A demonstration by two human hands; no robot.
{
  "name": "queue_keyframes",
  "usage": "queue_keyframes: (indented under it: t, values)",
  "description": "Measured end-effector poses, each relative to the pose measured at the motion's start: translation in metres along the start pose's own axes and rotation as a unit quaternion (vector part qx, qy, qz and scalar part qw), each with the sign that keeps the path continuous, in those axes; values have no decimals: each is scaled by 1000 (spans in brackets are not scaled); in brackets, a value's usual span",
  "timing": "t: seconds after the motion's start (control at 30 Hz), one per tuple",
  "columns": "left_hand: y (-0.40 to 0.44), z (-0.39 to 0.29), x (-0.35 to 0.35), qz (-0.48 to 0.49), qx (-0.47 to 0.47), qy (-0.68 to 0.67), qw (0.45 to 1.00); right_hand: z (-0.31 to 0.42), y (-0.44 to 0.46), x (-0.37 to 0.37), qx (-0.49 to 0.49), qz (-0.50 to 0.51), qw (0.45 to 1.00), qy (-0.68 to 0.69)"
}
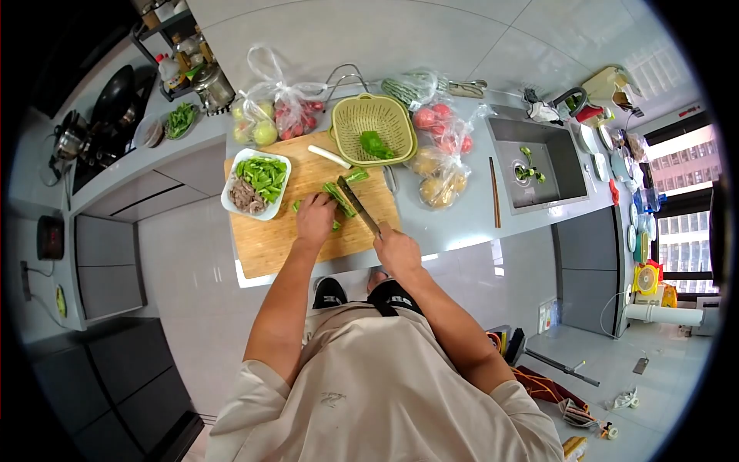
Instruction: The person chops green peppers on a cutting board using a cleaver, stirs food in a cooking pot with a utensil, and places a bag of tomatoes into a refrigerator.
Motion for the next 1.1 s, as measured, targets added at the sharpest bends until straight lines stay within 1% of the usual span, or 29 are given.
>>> queue_keyframes:
  t: [0.13,0.2,0.33,0.4,0.43,0.5,0.6,0.73,0.8,0.83,0.9,1.0,1.03,1.1]
  values:
    - [0,0,4,7,6,-9,1000,4,18,-8,11,1,1000,-14]
    - [0,0,4,34,16,14,999,6,27,-10,-15,52,998,-38]
    - [3,-2,7,17,16,15,1000,0,29,-2,-44,59,997,-32]
    - [1,-1,11,0,8,-22,1000,-5,22,3,-21,34,999,-17]
    - [-4,1,14,2,12,-21,1000,-8,15,1,-20,39,999,-17]
    - [-11,9,27,-44,25,-59,997,-7,6,5,28,-29,999,-13]
    - [-42,31,44,-39,40,-93,994,-4,-6,3,52,-29,998,-2]
    - [-60,45,48,-9,27,-80,996,3,-11,-8,69,-5,998,-5]
    - [-58,42,48,-46,1,-79,996,1,-12,-16,44,23,999,-21]
    - [-56,41,47,-46,3,-79,996,-2,-11,-20,45,24,998,-21]
    - [-53,39,44,-40,19,-83,996,-4,-7,-22,38,-13,999,-33]
    - [-55,33,41,-46,12,-44,998,-3,-6,-14,27,-8,999,-17]
    - [-58,33,42,-45,12,-45,998,-1,-8,-9,26,-7,999,-18]
    - [-66,31,48,-61,6,-31,998,6,-14,-4,54,31,997,-39]
Point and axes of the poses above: each hand's wrist, its own y-axis towards the middle knuckle, its own x-axis out of the back of the hand, z = x × y, the point moved 4 cm from there along y, towards the middle knuckle, and after that the axes turned 7 degrees about x, right-handed, at the moved point
